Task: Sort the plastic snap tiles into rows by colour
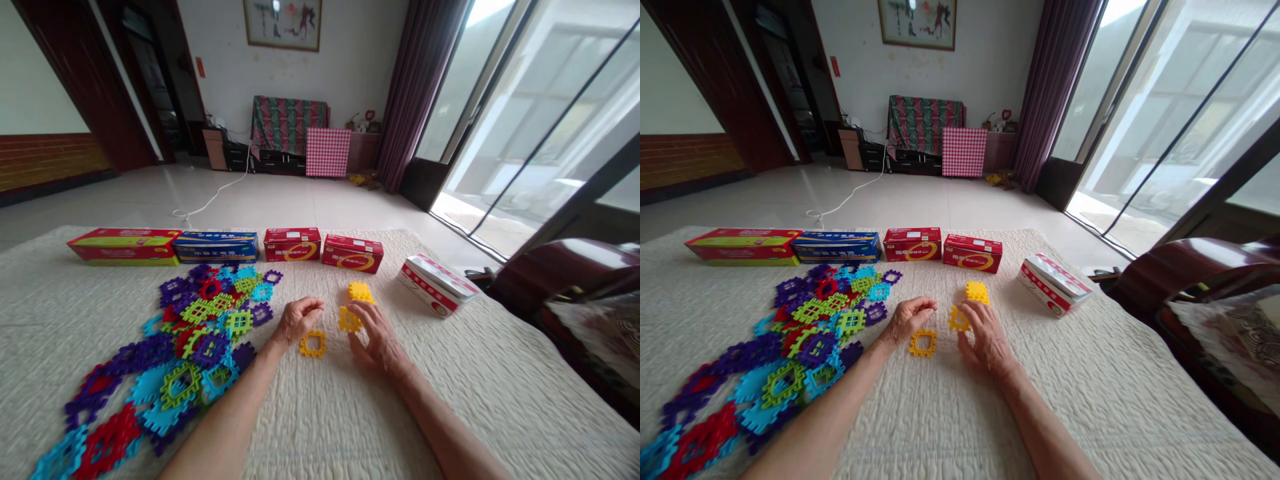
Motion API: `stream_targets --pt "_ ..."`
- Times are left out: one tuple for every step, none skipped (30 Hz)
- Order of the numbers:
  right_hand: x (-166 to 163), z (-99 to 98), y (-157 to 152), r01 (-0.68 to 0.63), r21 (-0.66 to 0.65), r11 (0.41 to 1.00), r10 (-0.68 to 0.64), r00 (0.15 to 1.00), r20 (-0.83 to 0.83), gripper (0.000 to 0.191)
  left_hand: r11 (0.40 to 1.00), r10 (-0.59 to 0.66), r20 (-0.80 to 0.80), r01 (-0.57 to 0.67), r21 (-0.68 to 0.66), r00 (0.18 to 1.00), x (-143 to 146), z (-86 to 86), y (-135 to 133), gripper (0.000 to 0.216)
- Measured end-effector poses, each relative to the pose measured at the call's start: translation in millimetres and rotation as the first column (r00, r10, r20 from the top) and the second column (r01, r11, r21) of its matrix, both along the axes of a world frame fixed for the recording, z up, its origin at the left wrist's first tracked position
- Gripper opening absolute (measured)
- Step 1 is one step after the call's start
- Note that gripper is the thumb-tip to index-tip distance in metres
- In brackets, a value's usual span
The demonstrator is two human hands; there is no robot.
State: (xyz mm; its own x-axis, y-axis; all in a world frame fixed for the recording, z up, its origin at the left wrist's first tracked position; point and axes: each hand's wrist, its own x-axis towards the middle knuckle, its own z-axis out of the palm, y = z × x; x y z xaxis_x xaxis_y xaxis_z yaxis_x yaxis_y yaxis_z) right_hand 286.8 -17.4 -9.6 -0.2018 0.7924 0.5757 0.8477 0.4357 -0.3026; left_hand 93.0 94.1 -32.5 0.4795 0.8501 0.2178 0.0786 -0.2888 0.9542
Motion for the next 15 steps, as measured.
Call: stream_targets --pt "6.2 -1.4 0.8 0.045 0.027 0.999 -0.045 0.999 0.005 0.054 1.000 0.001 -0.003 -0.001 0.001 1.000 0.2 -0.4 0.2 0.027" --pt "12.0 -2.7 1.5 0.084 0.045 0.995 -0.084 0.996 0.013 0.054 1.000 0.000 -0.004 0.000 0.001 1.000 0.4 -0.8 0.4 0.027" --pt "16.9 -3.8 2.1 0.113 0.056 0.992 -0.114 0.993 0.023 0.054 1.000 -0.001 -0.002 0.001 -0.001 1.000 0.6 -1.1 0.6 0.027" --pt "20.7 -4.8 2.5 0.134 0.062 0.989 -0.136 0.990 0.032 0.055 1.000 -0.002 0.000 0.002 -0.003 1.000 0.9 -1.4 0.8 0.027" --pt "23.4 -5.5 2.7 0.147 0.063 0.987 -0.149 0.988 0.043 0.055 1.000 -0.002 0.004 0.002 -0.007 1.000 1.1 -1.7 0.9 0.028" --pt "25.0 -6.0 2.8 0.155 0.064 0.986 -0.158 0.986 0.052 0.056 1.000 -0.003 0.008 0.003 -0.010 1.000 1.3 -2.0 1.0 0.028" --pt "25.6 -6.3 2.8 0.161 0.062 0.985 -0.164 0.985 0.061 0.056 1.000 -0.003 0.013 0.003 -0.012 1.000 1.5 -2.3 1.2 0.028" --pt "25.7 -6.4 2.6 0.167 0.058 0.984 -0.171 0.983 0.070 0.056 1.000 -0.004 0.017 0.005 -0.014 1.000 1.6 -2.5 1.3 0.028" --pt "25.3 -6.4 2.4 0.172 0.053 0.984 -0.176 0.981 0.079 0.056 1.000 -0.006 0.021 0.007 -0.017 1.000 1.6 -2.6 1.4 0.028" --pt "24.9 -6.3 2.2 0.179 0.046 0.983 -0.182 0.979 0.087 0.056 1.000 -0.009 0.023 0.009 -0.019 1.000 1.6 -2.5 1.4 0.028" --pt "24.7 -6.2 2.0 0.186 0.037 0.982 -0.189 0.977 0.096 0.057 1.000 -0.010 0.024 0.011 -0.022 1.000 1.5 -2.3 1.3 0.028" --pt "24.7 -6.1 1.9 0.194 0.029 0.981 -0.196 0.975 0.103 0.058 1.000 -0.010 0.024 0.011 -0.024 1.000 1.3 -1.8 1.2 0.028" --pt "24.9 -5.9 1.8 0.202 0.021 0.979 -0.203 0.973 0.111 0.060 1.000 -0.010 0.022 0.011 -0.025 1.000 1.1 -1.3 1.1 0.028" --pt "25.3 -5.8 1.9 0.209 0.013 0.978 -0.209 0.971 0.116 0.062 1.000 -0.009 0.021 0.010 -0.023 1.000 0.8 -0.8 0.9 0.028" --pt "25.7 -5.6 1.9 0.213 0.007 0.977 -0.213 0.970 0.120 0.063 1.000 -0.008 0.019 0.008 -0.020 1.000 0.5 -0.4 0.8 0.028"
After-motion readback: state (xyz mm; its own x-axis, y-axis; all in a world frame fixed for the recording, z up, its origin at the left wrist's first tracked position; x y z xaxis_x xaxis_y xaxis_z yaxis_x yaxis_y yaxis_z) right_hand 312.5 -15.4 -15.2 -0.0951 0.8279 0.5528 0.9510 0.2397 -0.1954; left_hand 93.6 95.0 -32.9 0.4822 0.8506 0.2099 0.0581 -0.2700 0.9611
